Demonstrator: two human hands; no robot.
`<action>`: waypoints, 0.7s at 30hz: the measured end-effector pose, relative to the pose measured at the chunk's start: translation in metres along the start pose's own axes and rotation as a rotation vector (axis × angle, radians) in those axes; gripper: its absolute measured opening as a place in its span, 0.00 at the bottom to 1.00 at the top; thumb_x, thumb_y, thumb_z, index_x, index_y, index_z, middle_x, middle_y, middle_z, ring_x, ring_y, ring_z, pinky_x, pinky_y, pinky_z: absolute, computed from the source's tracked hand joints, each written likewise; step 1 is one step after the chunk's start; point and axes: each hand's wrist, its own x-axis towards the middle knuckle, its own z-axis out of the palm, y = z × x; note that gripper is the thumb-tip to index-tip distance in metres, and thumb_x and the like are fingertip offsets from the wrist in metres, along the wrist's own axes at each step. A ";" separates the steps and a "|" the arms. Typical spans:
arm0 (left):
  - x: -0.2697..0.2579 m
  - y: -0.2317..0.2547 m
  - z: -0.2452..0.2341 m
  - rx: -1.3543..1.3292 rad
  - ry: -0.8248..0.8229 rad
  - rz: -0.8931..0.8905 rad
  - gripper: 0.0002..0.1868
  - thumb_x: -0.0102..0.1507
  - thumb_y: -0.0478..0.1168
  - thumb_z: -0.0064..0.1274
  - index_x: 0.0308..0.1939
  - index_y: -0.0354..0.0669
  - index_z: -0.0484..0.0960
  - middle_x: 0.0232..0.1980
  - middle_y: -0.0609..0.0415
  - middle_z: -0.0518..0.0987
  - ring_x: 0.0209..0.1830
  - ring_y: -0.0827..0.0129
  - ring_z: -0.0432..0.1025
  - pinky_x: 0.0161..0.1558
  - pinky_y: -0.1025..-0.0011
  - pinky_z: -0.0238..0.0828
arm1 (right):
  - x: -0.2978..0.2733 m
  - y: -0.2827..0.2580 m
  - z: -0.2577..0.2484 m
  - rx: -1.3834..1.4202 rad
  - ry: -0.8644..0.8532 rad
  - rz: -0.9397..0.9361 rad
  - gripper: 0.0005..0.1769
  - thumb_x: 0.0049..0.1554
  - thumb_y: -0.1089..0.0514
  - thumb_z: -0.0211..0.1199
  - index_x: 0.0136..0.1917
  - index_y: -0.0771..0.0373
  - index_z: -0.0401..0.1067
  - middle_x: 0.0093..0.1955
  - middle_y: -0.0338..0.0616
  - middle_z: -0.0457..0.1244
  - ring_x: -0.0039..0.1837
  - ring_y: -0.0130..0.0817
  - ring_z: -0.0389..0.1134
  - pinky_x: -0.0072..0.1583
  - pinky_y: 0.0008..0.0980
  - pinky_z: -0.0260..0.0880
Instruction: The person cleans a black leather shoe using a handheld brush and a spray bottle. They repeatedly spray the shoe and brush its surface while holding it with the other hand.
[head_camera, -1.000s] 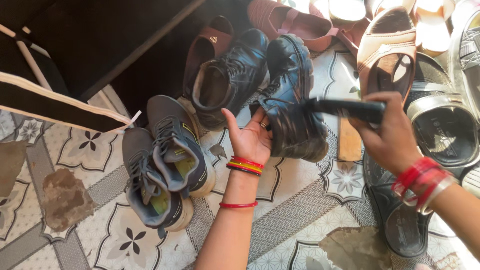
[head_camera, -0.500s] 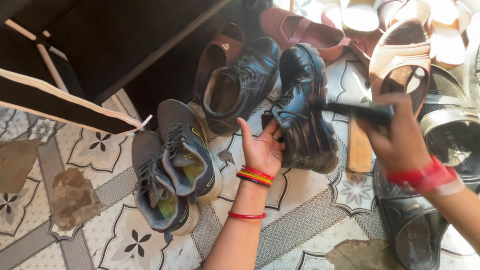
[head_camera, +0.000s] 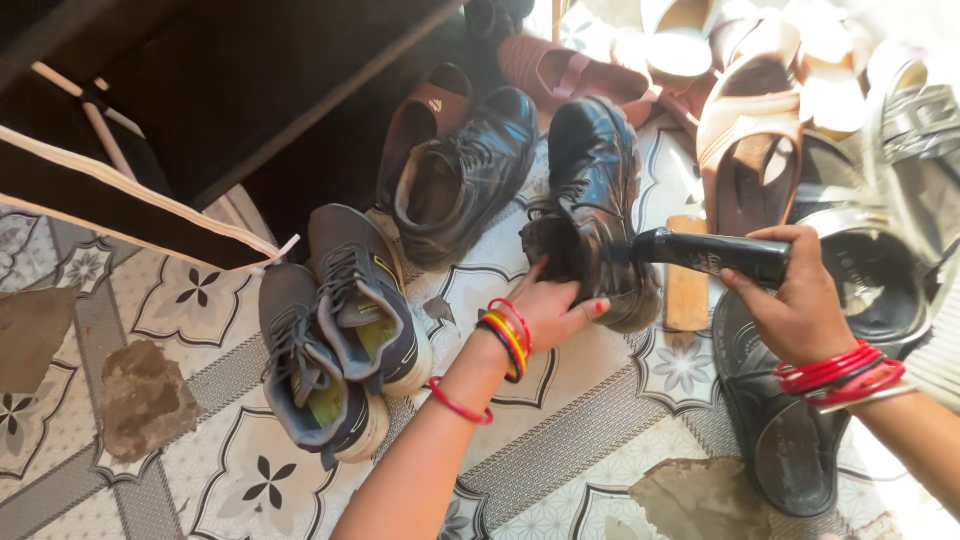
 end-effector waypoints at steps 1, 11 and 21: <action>0.009 0.001 0.003 -0.037 -0.091 -0.094 0.34 0.69 0.66 0.33 0.44 0.40 0.84 0.43 0.37 0.84 0.55 0.45 0.74 0.81 0.49 0.40 | 0.005 0.000 -0.003 -0.009 -0.003 0.018 0.26 0.59 0.59 0.68 0.65 0.65 0.59 0.49 0.52 0.67 0.50 0.36 0.70 0.50 0.35 0.69; 0.118 -0.019 -0.022 -0.834 0.171 -0.369 0.55 0.68 0.82 0.23 0.53 0.30 0.80 0.50 0.46 0.78 0.60 0.60 0.68 0.65 0.68 0.57 | 0.072 -0.034 -0.076 0.094 -0.019 -0.130 0.27 0.59 0.56 0.67 0.64 0.64 0.56 0.52 0.47 0.66 0.54 0.32 0.69 0.54 0.32 0.70; 0.118 0.077 -0.113 -1.493 0.050 -0.510 0.59 0.47 0.90 0.22 0.51 0.46 0.80 0.50 0.52 0.82 0.51 0.60 0.73 0.54 0.70 0.65 | 0.144 -0.121 -0.126 0.089 -0.107 -0.196 0.27 0.57 0.56 0.66 0.65 0.60 0.59 0.52 0.48 0.69 0.54 0.36 0.72 0.54 0.34 0.73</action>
